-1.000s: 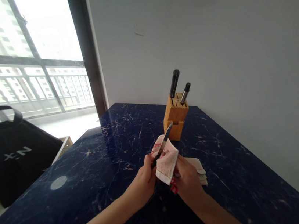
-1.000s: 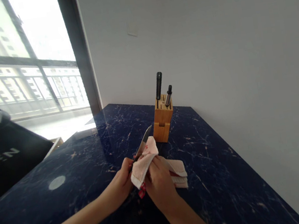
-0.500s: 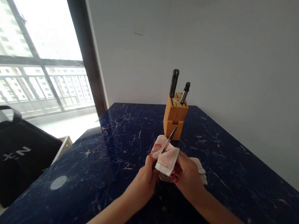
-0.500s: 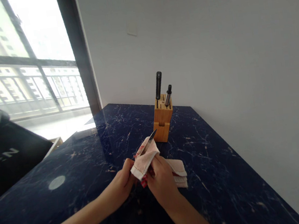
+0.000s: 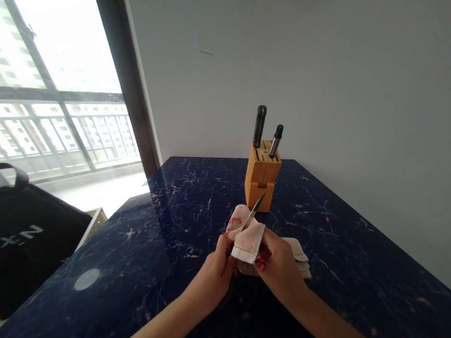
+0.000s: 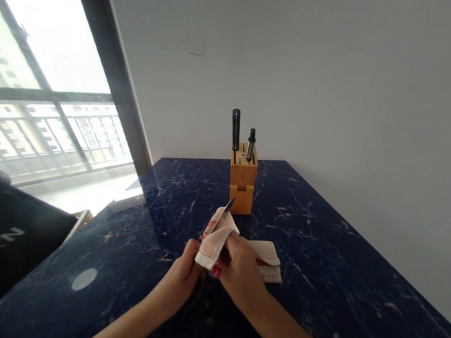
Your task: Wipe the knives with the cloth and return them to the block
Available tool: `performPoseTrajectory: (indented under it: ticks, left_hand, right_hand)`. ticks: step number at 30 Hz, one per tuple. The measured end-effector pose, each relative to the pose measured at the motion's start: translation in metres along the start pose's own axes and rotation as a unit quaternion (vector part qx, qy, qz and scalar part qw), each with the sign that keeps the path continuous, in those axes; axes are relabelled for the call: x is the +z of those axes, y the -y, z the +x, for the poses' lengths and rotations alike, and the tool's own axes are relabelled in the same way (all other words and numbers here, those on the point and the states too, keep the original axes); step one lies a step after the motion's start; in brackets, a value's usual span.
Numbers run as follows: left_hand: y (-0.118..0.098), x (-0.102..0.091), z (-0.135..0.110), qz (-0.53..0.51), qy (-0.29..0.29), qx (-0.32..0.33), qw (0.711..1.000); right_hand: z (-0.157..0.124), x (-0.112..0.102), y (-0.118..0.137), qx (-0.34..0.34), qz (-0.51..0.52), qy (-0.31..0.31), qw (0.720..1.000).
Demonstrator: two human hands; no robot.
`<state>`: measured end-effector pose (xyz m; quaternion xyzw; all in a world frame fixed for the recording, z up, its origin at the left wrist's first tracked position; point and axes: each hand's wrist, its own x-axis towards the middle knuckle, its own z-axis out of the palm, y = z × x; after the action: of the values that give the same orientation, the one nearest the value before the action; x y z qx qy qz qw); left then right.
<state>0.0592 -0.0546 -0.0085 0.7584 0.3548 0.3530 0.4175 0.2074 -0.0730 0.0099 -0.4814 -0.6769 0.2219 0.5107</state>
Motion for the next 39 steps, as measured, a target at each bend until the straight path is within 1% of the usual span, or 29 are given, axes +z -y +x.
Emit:
performPoseTrajectory:
  ticks: [4,11,15,18,20,22,24,25,27,29,31,33,36,39]
  left_hand:
    - [0.004,0.003,0.0,-0.038,-0.018,-0.002,0.999]
    - [0.01,0.008,-0.001,-0.086,-0.036,-0.01,0.996]
    - [0.01,0.008,0.001,-0.098,-0.055,-0.016,0.994]
    - [0.008,0.004,0.002,-0.092,-0.066,-0.025,0.993]
    - [0.009,0.001,0.003,-0.079,-0.065,-0.03,0.994]
    - [0.013,0.001,0.005,-0.064,-0.079,-0.036,0.994]
    - [0.02,0.002,0.007,-0.058,-0.101,-0.049,0.992]
    - [0.022,0.003,0.008,-0.063,-0.104,-0.063,0.991]
    - [0.026,0.006,0.008,-0.08,-0.092,-0.096,0.988]
    - [0.026,0.008,0.007,-0.094,-0.078,-0.11,0.986]
    - [0.024,0.01,0.005,-0.097,-0.076,-0.09,0.988]
    - [0.022,0.012,0.004,-0.091,-0.078,-0.055,0.991]
    - [0.022,0.013,0.003,-0.076,-0.072,-0.005,0.995]
    - [0.024,0.014,0.003,-0.068,-0.048,0.017,0.996]
  right_hand:
    - [0.001,-0.002,-0.001,0.031,0.001,-0.012,0.999]
    - [0.0,-0.001,0.0,0.02,0.005,-0.018,1.0]
    - [0.003,-0.002,-0.001,0.062,0.011,-0.015,0.998]
    - [0.007,-0.005,-0.005,0.1,0.031,-0.041,0.994]
    - [0.009,-0.006,-0.008,0.114,0.046,-0.061,0.991]
    - [0.009,-0.007,-0.009,0.12,0.058,-0.076,0.988]
    - [0.007,-0.006,-0.008,0.117,0.066,-0.08,0.988]
    - [0.006,-0.005,-0.007,0.115,0.072,-0.079,0.988]
    - [0.005,-0.003,-0.006,0.118,0.101,-0.073,0.985]
    - [0.005,-0.002,-0.008,0.138,0.154,-0.077,0.975]
    - [0.007,-0.001,-0.013,0.171,0.213,-0.094,0.957]
    - [0.009,0.0,-0.016,0.203,0.264,-0.098,0.938]
    - [0.008,0.003,-0.019,0.228,0.317,-0.073,0.918]
    - [0.004,0.008,-0.018,0.238,0.329,-0.044,0.913]
